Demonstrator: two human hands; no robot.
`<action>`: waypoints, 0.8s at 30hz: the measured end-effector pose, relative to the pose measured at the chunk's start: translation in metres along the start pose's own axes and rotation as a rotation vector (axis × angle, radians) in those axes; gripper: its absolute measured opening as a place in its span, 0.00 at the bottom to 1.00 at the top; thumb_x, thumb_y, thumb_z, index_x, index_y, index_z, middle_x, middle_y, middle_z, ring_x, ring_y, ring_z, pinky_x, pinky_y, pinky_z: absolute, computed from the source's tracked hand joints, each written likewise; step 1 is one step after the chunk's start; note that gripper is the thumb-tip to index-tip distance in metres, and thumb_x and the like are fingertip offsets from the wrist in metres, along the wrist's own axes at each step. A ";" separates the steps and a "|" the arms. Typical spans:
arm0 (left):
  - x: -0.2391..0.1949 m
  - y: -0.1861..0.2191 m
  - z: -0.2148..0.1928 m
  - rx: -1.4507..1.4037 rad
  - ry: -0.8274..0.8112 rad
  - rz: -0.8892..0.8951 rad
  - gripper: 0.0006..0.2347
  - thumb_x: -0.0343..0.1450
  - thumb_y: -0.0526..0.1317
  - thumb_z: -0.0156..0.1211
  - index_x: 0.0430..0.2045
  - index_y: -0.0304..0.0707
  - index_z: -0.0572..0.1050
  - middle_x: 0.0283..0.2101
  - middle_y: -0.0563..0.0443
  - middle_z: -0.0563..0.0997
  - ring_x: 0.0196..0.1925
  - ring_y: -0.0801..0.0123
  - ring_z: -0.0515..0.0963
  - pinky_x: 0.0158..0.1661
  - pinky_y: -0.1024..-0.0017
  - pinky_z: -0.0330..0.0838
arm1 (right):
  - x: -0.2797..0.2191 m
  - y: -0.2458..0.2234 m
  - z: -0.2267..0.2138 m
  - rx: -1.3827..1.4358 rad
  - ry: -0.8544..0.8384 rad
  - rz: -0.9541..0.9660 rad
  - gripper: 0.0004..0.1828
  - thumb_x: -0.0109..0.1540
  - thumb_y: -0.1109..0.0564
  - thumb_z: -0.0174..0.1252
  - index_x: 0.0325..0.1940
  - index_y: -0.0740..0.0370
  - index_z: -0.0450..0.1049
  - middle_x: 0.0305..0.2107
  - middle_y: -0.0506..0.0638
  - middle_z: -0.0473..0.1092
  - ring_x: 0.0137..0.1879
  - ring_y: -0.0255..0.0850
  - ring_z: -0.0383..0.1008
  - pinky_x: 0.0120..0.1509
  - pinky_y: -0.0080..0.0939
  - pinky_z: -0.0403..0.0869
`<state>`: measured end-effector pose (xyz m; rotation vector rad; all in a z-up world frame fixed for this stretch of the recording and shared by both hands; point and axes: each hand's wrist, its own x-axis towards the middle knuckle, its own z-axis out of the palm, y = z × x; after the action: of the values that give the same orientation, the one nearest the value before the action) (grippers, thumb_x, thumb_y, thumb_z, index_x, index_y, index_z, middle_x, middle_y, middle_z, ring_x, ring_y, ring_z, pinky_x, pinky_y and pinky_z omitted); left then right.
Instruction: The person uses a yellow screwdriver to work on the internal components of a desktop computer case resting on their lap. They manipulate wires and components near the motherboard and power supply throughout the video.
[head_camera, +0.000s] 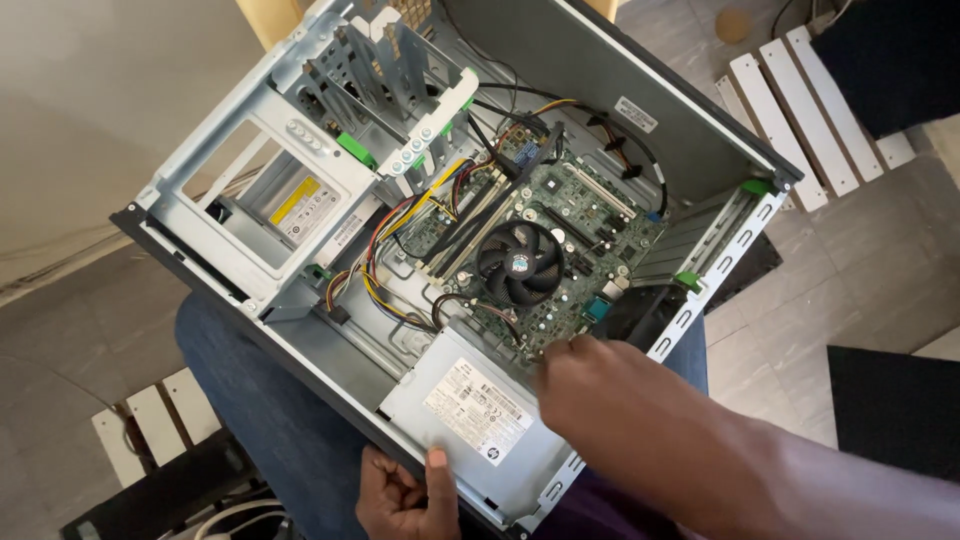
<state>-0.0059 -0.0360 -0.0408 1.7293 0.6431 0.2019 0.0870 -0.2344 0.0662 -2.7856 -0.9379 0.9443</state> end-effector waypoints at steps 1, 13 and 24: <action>0.000 -0.001 -0.001 0.004 -0.004 0.001 0.18 0.64 0.43 0.64 0.16 0.47 0.55 0.16 0.64 0.51 0.14 0.86 0.49 0.15 0.80 0.42 | 0.009 0.000 0.004 0.005 0.001 0.003 0.09 0.55 0.72 0.59 0.36 0.64 0.76 0.33 0.59 0.72 0.34 0.57 0.77 0.35 0.58 0.78; 0.001 0.002 0.000 0.077 0.014 0.042 0.18 0.65 0.43 0.64 0.15 0.46 0.56 0.16 0.62 0.52 0.15 0.83 0.51 0.16 0.79 0.45 | 0.052 0.019 -0.044 0.220 -0.305 0.339 0.16 0.58 0.69 0.48 0.42 0.64 0.80 0.40 0.63 0.75 0.42 0.62 0.81 0.43 0.58 0.81; 0.003 -0.019 -0.009 0.181 0.001 0.064 0.18 0.64 0.45 0.66 0.17 0.45 0.58 0.15 0.62 0.53 0.13 0.83 0.52 0.15 0.79 0.47 | 0.010 0.014 -0.034 -0.087 0.032 -0.166 0.09 0.64 0.62 0.63 0.29 0.59 0.82 0.27 0.51 0.75 0.47 0.50 0.70 0.47 0.52 0.75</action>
<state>-0.0134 -0.0245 -0.0572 1.9257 0.6224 0.1934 0.1199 -0.2351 0.0851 -2.7299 -1.2114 0.8520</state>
